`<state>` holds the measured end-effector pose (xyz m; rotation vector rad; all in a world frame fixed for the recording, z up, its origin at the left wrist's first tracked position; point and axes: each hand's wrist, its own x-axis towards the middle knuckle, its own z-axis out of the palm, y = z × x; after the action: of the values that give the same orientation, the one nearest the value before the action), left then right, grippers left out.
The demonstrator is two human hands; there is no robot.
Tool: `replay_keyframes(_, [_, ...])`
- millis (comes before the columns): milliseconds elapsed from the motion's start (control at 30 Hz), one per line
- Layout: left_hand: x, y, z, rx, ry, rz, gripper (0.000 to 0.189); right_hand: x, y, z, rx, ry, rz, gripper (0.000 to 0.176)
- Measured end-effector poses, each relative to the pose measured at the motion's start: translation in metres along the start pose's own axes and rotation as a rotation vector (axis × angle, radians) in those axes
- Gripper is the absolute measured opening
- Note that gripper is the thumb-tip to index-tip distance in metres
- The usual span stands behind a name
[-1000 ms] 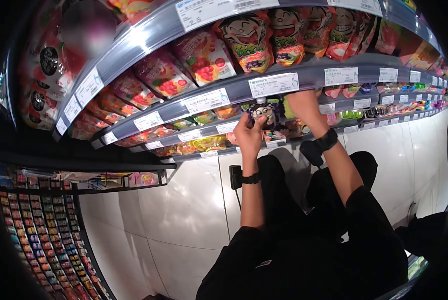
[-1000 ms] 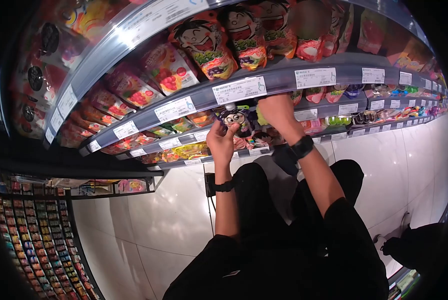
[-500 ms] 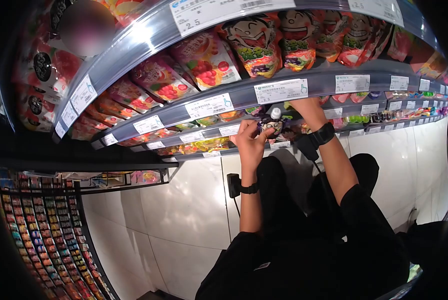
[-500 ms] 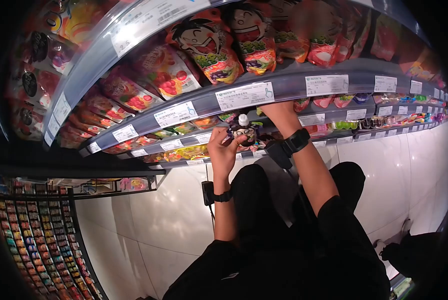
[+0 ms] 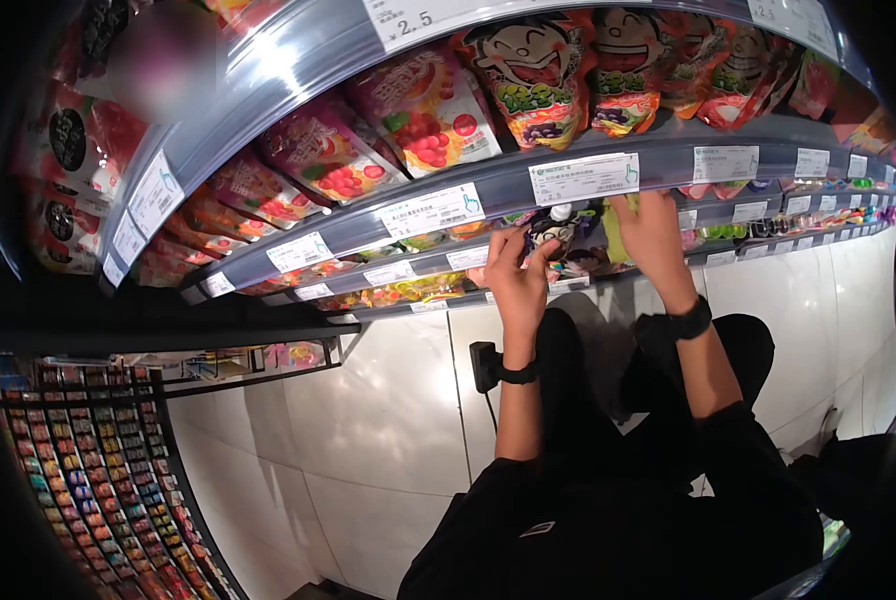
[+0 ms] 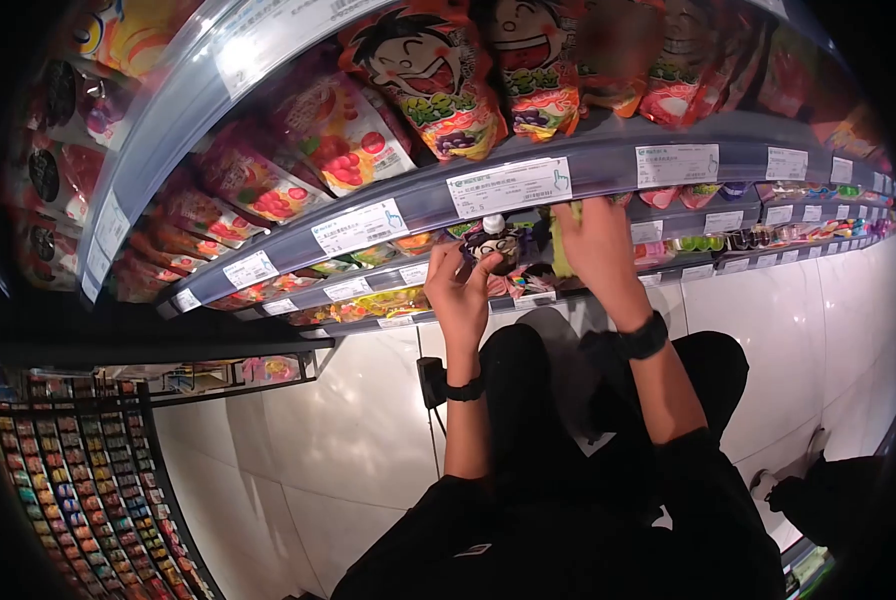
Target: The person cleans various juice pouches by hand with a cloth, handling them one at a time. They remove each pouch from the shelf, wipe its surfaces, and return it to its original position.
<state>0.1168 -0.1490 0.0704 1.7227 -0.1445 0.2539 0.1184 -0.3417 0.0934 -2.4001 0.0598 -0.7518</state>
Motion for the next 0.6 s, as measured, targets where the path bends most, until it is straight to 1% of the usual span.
replay_keyframes(33, [0.004,-0.007,0.004,0.035,-0.001,0.099,0.022,-0.007,-0.010,-0.011,0.121,-0.054,0.181,0.026])
replay_keyframes(67, [0.006,-0.014,0.012,0.031,-0.011,0.098,0.022,-0.015,-0.015,-0.018,0.242,-0.107,0.363,0.026])
replay_keyframes(100, [0.008,-0.016,0.020,-0.034,0.023,0.113,0.022,-0.026,-0.011,-0.018,0.281,-0.087,0.376,0.020])
replay_keyframes(133, [0.009,-0.017,0.026,-0.099,0.060,0.127,0.022,-0.037,-0.009,-0.020,0.274,-0.084,0.381,0.020])
replay_keyframes(200, [0.012,-0.016,0.033,-0.079,0.054,0.137,0.020,-0.057,-0.009,-0.027,0.313,-0.003,0.363,0.017])
replay_keyframes(233, [0.015,-0.016,0.037,0.012,0.095,0.180,0.019,-0.062,-0.008,-0.032,0.398,0.035,0.354,0.016])
replay_keyframes(267, [0.018,-0.015,0.041,0.106,0.136,0.222,0.019,-0.067,-0.010,-0.038,0.399,0.035,0.351,0.016])
replay_keyframes(300, [0.023,-0.018,0.049,0.023,0.195,0.276,0.017,-0.070,-0.016,-0.049,0.425,0.023,0.380,0.016])
replay_keyframes(333, [0.024,-0.021,0.052,0.023,0.191,0.276,0.017,-0.071,-0.022,-0.061,0.449,0.013,0.411,0.016])
replay_keyframes(367, [0.025,-0.025,0.055,0.096,0.207,0.260,0.017,-0.071,-0.026,-0.074,0.372,-0.055,0.440,0.016])
replay_keyframes(400, [0.025,-0.028,0.058,0.167,0.223,0.244,0.017,-0.072,-0.027,-0.080,0.369,-0.052,0.442,0.016])
replay_keyframes(433, [0.024,-0.030,0.061,0.165,0.221,0.244,0.017,-0.072,-0.026,-0.085,0.348,-0.073,0.428,0.016])
replay_keyframes(467, [0.026,-0.031,0.063,0.229,0.243,0.284,0.015,-0.069,-0.026,-0.089,0.329,-0.090,0.405,0.016])
replay_keyframes(500, [0.031,-0.033,0.065,0.293,0.269,0.328,0.012,-0.067,-0.028,-0.095,0.302,-0.137,0.427,0.018])
replay_keyframes(533, [0.034,-0.036,0.064,0.293,0.278,0.334,0.012,-0.068,-0.023,-0.095,0.305,-0.144,0.405,0.019])
replay_keyframes(600, [0.037,-0.039,0.061,0.334,0.268,0.190,0.010,-0.069,-0.018,-0.094,0.313,-0.138,0.384,0.020])
